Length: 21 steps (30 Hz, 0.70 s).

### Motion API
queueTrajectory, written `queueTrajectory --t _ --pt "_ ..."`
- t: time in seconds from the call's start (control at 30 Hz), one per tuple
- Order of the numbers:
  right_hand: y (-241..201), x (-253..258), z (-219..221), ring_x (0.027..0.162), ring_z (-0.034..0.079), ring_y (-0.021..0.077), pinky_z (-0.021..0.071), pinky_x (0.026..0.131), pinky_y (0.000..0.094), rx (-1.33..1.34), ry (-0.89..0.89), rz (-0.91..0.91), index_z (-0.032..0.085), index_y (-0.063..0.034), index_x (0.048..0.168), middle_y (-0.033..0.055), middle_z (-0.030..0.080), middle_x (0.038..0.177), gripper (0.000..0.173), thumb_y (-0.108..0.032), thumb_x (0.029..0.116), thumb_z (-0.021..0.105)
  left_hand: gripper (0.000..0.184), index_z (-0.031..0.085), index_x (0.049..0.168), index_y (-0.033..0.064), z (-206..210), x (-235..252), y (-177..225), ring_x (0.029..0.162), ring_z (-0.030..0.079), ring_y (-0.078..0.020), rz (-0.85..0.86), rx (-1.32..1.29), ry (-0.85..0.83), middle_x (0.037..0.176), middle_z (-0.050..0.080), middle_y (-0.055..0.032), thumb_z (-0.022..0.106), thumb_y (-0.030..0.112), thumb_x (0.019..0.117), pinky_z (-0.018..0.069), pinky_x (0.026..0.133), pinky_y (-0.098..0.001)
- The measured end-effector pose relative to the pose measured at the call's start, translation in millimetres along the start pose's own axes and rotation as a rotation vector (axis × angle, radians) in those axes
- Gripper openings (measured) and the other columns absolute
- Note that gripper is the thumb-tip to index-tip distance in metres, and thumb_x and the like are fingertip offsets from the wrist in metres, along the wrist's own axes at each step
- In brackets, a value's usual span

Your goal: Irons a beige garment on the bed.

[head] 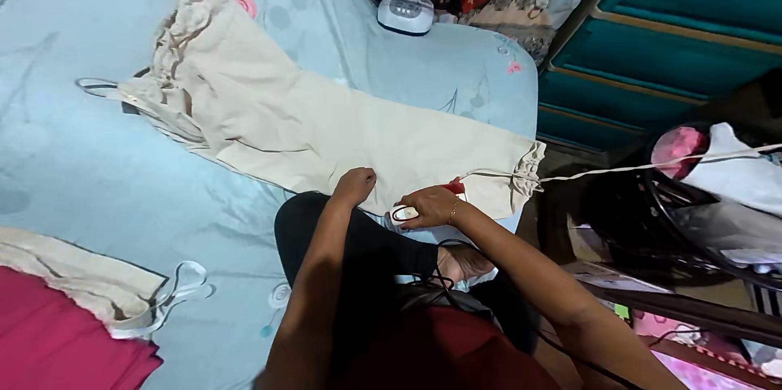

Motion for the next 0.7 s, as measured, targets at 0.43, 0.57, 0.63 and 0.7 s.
queueTrajectory --t 0.43,0.57,0.63,0.7 --pt "127 -131 22 0.109 0.067 0.0465 0.0482 0.095 0.0659 0.175 0.363 0.309 0.063 0.0011 0.129 0.0278 0.07 0.113 0.063 -0.053 0.0959 0.065 0.028 0.07 0.119 -0.0037 3 -6 48 0.116 0.066 -0.0362 0.073 -0.075 0.092 0.118 0.07 -0.0227 0.052 0.013 0.1067 0.0493 0.104 -0.0548" --pt "172 -191 30 0.095 0.068 0.0434 0.0502 0.088 0.0625 0.39 0.624 0.464 0.065 0.0066 0.115 0.0279 0.068 0.099 0.055 -0.045 0.096 0.068 0.032 0.068 0.125 -0.0051 48 4 124 0.129 0.059 -0.039 0.348 0.046 0.002 0.131 0.066 -0.025 0.052 0.015 0.1054 0.0428 0.114 -0.0519" --pt "188 -226 34 0.092 0.069 0.0407 0.0523 0.087 0.0613 0.474 0.818 0.518 0.067 0.0069 0.114 0.0271 0.07 0.099 0.05 -0.039 0.0958 0.069 0.033 0.067 0.126 -0.0044 79 11 166 0.132 0.056 -0.0425 0.495 0.13 -0.084 0.135 0.062 -0.0269 0.057 0.017 0.1034 0.0415 0.113 -0.0562" --pt "197 -258 36 0.086 0.069 0.0363 0.0534 0.081 0.0583 0.509 1.007 0.555 0.068 0.0063 0.11 0.0246 0.07 0.093 0.047 -0.038 0.0953 0.068 0.037 0.064 0.13 -0.0035 108 16 203 0.137 0.05 -0.0451 0.583 0.243 -0.199 0.143 0.055 -0.0281 0.063 0.019 0.1012 0.04 0.111 -0.0615"
Point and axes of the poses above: each hand's wrist, its own x-axis towards the middle knuckle, its own z-axis out of the palm, y = z × x, the point moved 6 cm from there along x, towards the middle knuckle
